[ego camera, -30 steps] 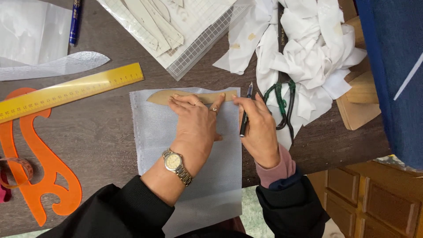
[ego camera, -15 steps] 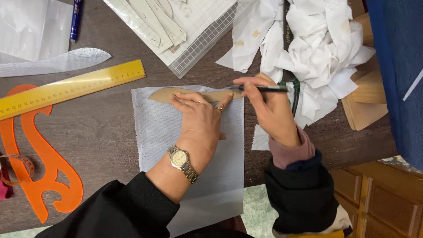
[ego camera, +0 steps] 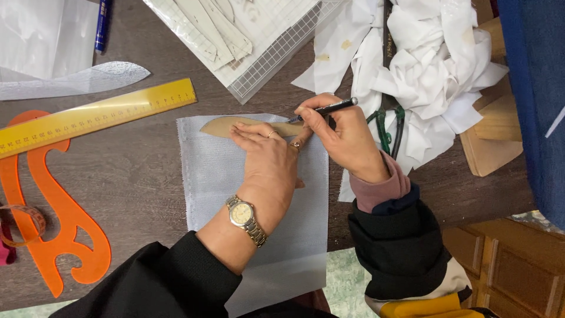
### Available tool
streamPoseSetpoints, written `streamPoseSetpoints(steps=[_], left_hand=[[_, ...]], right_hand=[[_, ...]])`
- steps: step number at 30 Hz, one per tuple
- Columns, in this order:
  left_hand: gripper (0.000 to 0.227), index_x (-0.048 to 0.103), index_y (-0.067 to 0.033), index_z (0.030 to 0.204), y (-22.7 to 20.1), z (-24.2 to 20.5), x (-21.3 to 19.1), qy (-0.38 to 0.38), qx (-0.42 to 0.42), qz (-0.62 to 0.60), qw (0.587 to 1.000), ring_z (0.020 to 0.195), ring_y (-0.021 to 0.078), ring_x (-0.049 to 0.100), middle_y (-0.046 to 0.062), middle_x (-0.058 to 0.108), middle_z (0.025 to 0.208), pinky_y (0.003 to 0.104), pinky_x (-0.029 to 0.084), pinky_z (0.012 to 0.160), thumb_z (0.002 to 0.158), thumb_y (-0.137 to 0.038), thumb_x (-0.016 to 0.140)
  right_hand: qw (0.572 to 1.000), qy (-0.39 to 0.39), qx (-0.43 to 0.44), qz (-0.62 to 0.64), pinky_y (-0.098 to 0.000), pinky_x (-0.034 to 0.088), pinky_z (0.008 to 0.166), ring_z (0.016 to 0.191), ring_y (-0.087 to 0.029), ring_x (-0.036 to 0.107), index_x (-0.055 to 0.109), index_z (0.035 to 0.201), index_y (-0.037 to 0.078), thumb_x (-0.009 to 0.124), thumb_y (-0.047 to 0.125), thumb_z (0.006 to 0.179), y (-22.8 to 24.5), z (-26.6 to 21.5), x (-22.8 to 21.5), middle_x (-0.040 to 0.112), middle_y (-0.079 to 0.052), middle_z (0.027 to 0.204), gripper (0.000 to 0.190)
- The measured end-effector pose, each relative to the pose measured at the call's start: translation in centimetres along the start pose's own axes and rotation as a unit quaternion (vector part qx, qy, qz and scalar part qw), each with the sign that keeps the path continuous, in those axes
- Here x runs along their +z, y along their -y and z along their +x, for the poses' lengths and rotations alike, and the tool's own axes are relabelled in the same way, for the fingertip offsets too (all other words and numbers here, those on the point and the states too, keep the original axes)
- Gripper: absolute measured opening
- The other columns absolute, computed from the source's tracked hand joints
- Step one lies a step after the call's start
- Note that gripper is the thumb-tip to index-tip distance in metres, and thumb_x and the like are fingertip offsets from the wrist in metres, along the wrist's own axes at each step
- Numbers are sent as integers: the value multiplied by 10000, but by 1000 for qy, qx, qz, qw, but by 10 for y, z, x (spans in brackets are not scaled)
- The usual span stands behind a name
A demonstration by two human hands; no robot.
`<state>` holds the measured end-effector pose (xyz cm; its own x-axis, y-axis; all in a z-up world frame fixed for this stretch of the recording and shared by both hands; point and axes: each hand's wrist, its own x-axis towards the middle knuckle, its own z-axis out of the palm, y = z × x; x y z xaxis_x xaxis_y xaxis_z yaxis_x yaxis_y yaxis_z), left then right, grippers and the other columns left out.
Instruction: The person uses shears to cut a piece of patterned fabric along a drawn line. After cutting, they place the fabric piece on a larger sheet of white material, position a curved template on top, and trace the template's outline with a pen.
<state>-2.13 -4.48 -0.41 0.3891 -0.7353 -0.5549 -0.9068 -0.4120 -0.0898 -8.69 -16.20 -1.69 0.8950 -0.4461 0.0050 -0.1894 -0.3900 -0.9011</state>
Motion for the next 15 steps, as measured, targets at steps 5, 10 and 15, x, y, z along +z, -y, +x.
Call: streamPoseSetpoints(steps=[5, 10, 15], left_hand=[[881, 454, -483, 1362, 1, 3, 2, -7, -3, -9, 1000, 1044, 664, 534, 495, 520, 1103, 763, 340, 901, 568, -713, 760], [977, 286, -522, 1445, 2, 6, 1, 19, 9, 0, 1000, 1046, 615, 564, 454, 550, 1111, 728, 381, 897, 607, -697, 756], [986, 268, -554, 1435, 0, 8, -4, 20, 14, 1, 1000, 1010, 625, 578, 464, 561, 1069, 743, 396, 851, 595, -690, 766]], right_hand=[[1000, 10, 16, -2, -367, 513, 700, 723, -267, 637, 664, 985, -38, 543, 63, 990, 3, 0, -14, 639, -181, 772, 157], [999, -9, 29, -31, -305, 505, 651, 712, -191, 624, 672, 978, -24, 580, 73, 1001, -5, -7, -33, 630, -136, 719, 135], [998, -20, 50, -33, -264, 495, 603, 683, -150, 599, 677, 970, -11, 577, 100, 1013, -13, -10, -39, 635, -120, 703, 155]])
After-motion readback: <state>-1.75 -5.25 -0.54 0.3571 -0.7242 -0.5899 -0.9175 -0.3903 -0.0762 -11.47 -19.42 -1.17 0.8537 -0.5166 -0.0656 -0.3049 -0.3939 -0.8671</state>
